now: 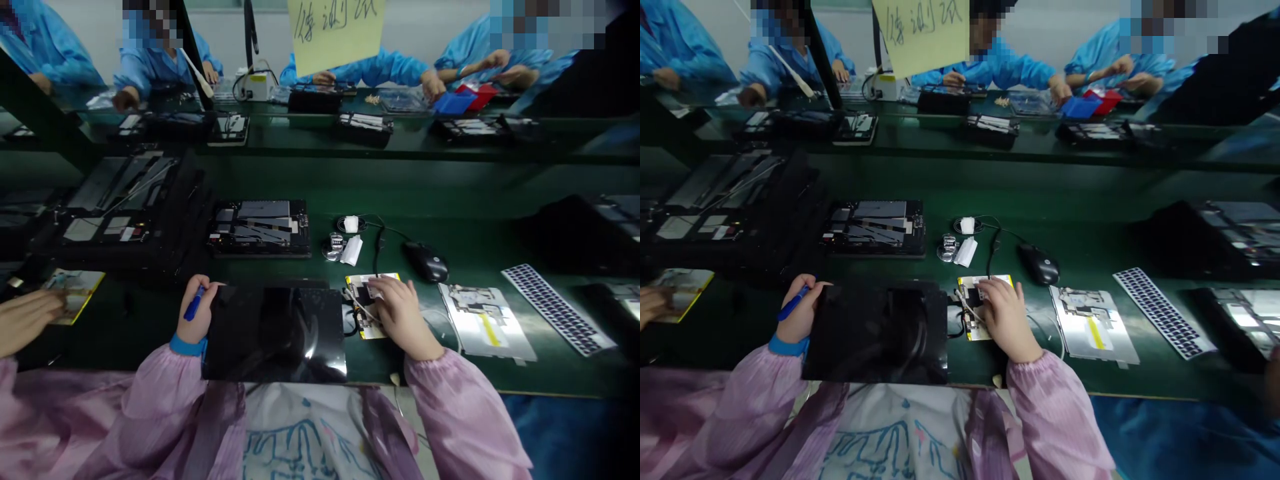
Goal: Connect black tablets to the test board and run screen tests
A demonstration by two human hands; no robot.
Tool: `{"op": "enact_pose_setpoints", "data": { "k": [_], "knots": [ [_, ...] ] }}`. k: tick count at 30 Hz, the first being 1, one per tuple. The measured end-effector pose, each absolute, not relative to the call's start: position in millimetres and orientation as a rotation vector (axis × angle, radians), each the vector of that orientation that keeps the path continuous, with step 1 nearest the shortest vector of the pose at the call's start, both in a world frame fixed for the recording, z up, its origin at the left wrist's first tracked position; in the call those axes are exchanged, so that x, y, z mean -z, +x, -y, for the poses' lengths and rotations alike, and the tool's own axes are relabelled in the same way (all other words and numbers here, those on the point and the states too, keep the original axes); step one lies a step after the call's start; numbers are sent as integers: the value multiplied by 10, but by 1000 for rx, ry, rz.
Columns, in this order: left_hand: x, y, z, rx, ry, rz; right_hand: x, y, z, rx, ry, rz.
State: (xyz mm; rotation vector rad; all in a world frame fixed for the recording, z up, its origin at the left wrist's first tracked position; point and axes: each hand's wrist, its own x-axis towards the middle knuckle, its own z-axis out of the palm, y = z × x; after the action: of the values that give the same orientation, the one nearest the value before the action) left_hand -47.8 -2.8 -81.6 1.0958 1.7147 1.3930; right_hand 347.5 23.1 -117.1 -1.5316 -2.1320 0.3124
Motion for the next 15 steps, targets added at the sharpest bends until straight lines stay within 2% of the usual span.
{"op": "enact_pose_setpoints", "data": {
  "k": [7,15],
  "knots": [
    [830,-499,20,-1395,1113,-1749,941,3525,-533,-522,-1104,2615],
    [823,-492,26,-1407,1122,-1756,786,3461,-730,-716,-1130,2833]
  ]
}}
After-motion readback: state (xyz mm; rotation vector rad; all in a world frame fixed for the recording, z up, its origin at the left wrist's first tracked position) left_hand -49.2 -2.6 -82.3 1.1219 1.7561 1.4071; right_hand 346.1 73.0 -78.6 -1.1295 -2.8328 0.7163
